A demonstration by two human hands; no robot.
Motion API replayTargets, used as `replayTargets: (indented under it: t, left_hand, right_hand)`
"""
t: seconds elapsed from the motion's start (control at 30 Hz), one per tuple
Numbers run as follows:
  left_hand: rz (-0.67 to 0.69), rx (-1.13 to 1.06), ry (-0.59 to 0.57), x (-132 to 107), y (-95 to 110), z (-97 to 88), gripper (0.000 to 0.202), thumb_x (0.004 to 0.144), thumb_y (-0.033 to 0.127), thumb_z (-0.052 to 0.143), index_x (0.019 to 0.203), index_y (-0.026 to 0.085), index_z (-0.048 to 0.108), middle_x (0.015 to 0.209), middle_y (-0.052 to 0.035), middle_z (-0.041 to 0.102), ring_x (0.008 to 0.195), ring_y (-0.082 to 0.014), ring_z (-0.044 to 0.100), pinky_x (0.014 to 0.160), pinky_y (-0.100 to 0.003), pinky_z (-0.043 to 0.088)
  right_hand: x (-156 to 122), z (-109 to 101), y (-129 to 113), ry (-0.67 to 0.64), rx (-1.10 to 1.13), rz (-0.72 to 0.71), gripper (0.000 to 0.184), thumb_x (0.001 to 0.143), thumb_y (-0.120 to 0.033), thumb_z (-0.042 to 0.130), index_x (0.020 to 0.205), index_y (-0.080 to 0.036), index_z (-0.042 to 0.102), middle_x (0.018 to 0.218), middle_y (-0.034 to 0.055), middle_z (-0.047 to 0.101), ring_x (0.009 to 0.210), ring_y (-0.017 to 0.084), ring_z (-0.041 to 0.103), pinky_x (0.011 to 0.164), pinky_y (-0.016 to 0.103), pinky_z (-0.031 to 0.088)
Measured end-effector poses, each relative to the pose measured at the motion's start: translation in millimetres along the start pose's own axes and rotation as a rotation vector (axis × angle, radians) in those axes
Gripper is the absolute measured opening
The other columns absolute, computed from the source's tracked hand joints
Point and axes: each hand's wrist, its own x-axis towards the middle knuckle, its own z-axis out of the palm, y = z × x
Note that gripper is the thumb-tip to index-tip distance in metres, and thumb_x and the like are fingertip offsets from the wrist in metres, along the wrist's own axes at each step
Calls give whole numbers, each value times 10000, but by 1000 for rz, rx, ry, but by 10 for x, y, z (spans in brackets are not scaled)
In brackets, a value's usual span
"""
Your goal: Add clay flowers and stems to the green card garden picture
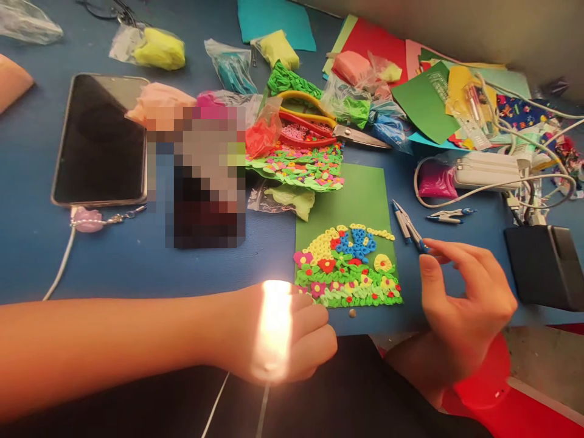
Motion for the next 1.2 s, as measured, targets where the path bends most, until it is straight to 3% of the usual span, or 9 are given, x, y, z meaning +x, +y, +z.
replayTargets:
  t: [0.1,0.17,0.3,0.37,0.47,0.57,0.63,1.03,1.2]
  left_hand:
    - [6,26,-5,0,-2,-4,174,878,157,423,717,202,471,577,20,411,482,-150,361,384,-319,217]
    - [5,39,-2,-4,0,-2,184,880,155,407,712,203,468,578,18,413,478,-152,354,379,-317,225]
    - [5,47,7,-17,10,15,196,883,154,395,707,203,467,585,16,427,475,-152,351,389,-315,232]
    - [3,48,15,-20,15,26,201,883,149,392,706,201,471,586,16,433,477,-152,352,393,-316,229]
    - [2,43,25,-18,17,39,214,883,145,384,698,200,477,585,15,436,477,-154,342,394,-318,238]
    - [-4,39,36,-14,13,41,225,881,137,374,695,200,484,584,14,436,474,-155,330,392,-321,243]
    - [-10,42,33,-14,11,37,228,887,140,369,703,199,489,589,13,440,477,-157,337,391,-321,243]
    - [7,15,21,8,1,-11,277,900,133,393,664,183,529,576,3,458,466,-160,354,399,-318,245]
    - [34,7,-82,36,-21,-84,256,888,119,430,675,170,562,583,-1,486,473,-156,386,402,-310,288]
  right_hand:
    - [118,-29,272,-160,-206,50,365,869,-551,563,887,-194,638,789,69,604,715,216,558,660,348,420]
    - [229,-36,428,-353,-125,67,520,842,-706,466,805,-203,590,673,25,567,586,173,518,541,300,385]
    - [461,-127,545,-735,86,138,587,776,-793,450,747,-218,560,454,-54,437,394,117,392,399,256,308]
    - [530,-195,495,-817,196,113,544,784,-748,498,744,-213,581,484,-43,480,413,112,421,398,248,325]
    - [532,-204,320,-710,485,102,362,850,-552,569,741,-207,563,582,-31,533,435,98,460,410,240,368]
    - [440,-41,130,-282,807,18,135,903,-321,518,809,-225,510,566,-61,455,403,87,425,371,223,317]
    - [360,106,56,-156,876,-156,70,897,-255,494,831,-232,497,550,-78,380,390,80,379,384,223,312]
    - [190,320,112,-387,737,-273,102,858,-139,485,880,-234,513,608,-37,467,470,108,446,437,244,403]
    - [229,333,41,-413,646,-338,156,831,-87,467,877,-234,494,628,-38,479,500,109,465,467,235,414]
